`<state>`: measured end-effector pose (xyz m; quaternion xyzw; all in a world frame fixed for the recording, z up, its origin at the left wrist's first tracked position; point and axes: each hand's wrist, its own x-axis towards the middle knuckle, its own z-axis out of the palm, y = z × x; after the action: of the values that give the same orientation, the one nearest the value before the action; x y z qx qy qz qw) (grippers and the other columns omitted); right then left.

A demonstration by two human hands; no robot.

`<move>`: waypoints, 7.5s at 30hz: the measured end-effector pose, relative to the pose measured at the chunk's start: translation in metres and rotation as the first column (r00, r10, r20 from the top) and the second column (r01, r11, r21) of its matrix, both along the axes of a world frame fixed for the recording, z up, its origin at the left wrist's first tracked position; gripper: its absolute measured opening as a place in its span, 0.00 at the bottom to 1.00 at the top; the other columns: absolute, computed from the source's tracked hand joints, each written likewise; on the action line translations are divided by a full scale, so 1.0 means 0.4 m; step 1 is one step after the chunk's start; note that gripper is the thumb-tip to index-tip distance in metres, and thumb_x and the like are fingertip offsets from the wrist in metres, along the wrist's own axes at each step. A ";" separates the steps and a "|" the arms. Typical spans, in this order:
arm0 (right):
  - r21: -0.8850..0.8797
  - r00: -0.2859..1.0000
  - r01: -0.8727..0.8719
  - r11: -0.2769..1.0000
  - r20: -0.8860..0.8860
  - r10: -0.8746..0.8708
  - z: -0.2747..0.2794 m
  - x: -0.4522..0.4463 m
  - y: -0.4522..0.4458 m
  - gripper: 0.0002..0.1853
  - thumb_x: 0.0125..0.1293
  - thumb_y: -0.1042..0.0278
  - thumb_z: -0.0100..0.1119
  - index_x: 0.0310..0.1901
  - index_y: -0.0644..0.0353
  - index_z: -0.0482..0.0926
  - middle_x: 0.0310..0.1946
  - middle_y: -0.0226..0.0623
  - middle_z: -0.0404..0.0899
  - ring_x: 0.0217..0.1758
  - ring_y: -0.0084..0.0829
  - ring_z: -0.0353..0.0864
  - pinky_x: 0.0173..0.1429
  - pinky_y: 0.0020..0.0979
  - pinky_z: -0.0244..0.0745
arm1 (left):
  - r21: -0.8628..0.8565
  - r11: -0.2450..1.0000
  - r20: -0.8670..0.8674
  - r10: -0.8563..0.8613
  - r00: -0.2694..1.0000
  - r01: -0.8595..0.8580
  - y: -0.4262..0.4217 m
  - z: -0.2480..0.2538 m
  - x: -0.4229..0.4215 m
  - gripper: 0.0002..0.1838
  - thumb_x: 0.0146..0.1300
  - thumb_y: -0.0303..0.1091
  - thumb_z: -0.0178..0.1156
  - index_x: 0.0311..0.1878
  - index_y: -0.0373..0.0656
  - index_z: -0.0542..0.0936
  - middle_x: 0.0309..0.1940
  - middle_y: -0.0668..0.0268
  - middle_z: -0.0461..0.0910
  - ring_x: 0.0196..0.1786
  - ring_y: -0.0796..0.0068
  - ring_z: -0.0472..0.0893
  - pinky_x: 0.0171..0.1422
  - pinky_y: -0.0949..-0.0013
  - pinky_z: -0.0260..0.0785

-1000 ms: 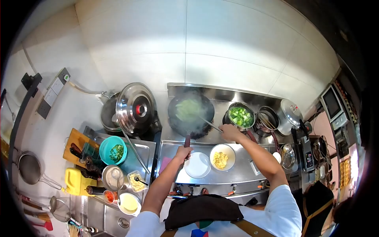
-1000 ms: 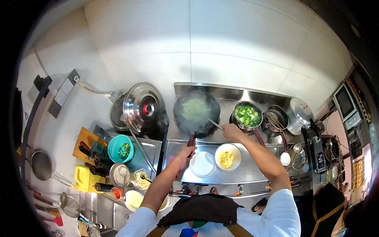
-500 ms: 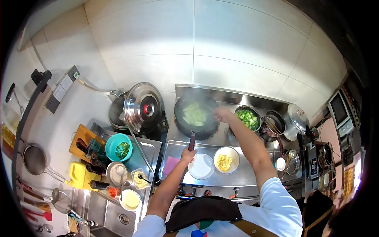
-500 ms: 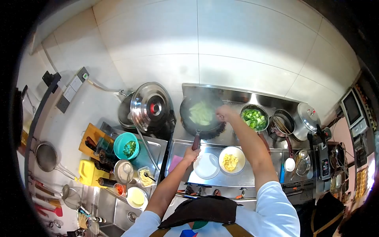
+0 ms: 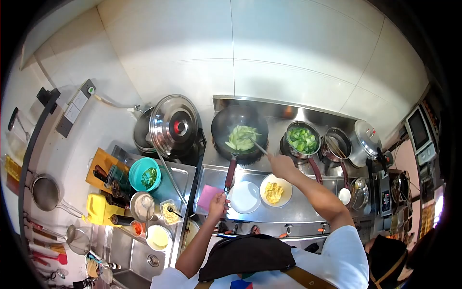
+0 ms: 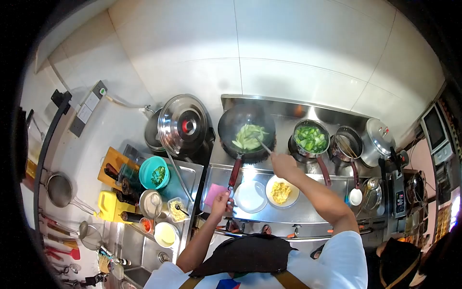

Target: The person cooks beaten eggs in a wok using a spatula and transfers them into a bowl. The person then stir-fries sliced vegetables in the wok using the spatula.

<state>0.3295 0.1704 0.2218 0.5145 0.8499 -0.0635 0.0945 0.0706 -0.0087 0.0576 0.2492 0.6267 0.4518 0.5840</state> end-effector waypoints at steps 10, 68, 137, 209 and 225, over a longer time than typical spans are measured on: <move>-0.087 0.997 0.036 0.996 -0.072 -0.043 0.006 0.060 -0.017 0.18 0.65 0.70 0.50 0.57 0.58 0.74 0.38 0.49 0.84 0.40 0.51 0.85 0.43 0.51 0.80 | -0.088 0.996 0.016 0.006 1.000 -0.004 -0.159 -0.046 0.006 0.19 0.72 0.41 0.54 0.60 0.40 0.71 0.35 0.62 0.82 0.24 0.79 0.77 0.23 0.75 0.69; -0.245 0.567 0.436 0.866 -0.672 -0.476 -0.170 -0.146 -0.221 0.27 0.62 0.72 0.61 0.64 0.63 0.74 0.34 0.51 0.85 0.32 0.36 0.85 0.39 0.34 0.78 | 0.276 0.693 0.466 0.510 0.723 -0.666 0.089 0.270 -0.863 0.05 0.69 0.27 0.51 0.36 0.43 0.67 0.27 0.69 0.69 0.22 0.82 0.65 0.20 0.76 0.55; 0.078 0.939 0.297 0.952 -0.202 -0.277 -0.054 -0.052 -0.143 0.24 0.56 0.73 0.59 0.57 0.47 0.77 0.35 0.45 0.84 0.41 0.48 0.85 0.44 0.46 0.79 | 0.300 0.891 -0.702 0.448 0.554 -0.340 0.117 -0.130 -0.495 0.34 0.65 0.26 0.55 0.74 0.39 0.57 0.60 0.43 0.75 0.60 0.42 0.77 0.65 0.53 0.66; -0.485 0.858 -0.391 0.783 -0.499 0.119 -0.117 -0.388 -0.621 0.25 0.71 0.65 0.51 0.69 0.56 0.68 0.40 0.54 0.83 0.41 0.53 0.85 0.48 0.43 0.77 | 0.036 0.415 0.204 0.887 0.414 -0.909 -0.375 -0.262 -0.413 0.09 0.69 0.28 0.54 0.43 0.38 0.63 0.32 0.54 0.77 0.31 0.63 0.83 0.36 0.62 0.83; -0.767 0.858 -0.303 0.566 -0.477 -0.187 -0.160 -0.445 -0.612 0.25 0.75 0.68 0.48 0.72 0.55 0.65 0.20 0.22 0.63 0.19 0.14 0.59 0.22 0.21 0.55 | 0.091 0.459 0.215 0.858 0.467 -0.884 -0.380 -0.242 -0.399 0.08 0.69 0.27 0.53 0.43 0.40 0.63 0.36 0.55 0.75 0.32 0.64 0.84 0.35 0.65 0.81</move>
<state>0.1513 -0.0745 0.1577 0.3447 0.7308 -0.5811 0.0969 -0.0891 -0.1609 -0.0390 -0.0844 0.5775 0.7601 0.2859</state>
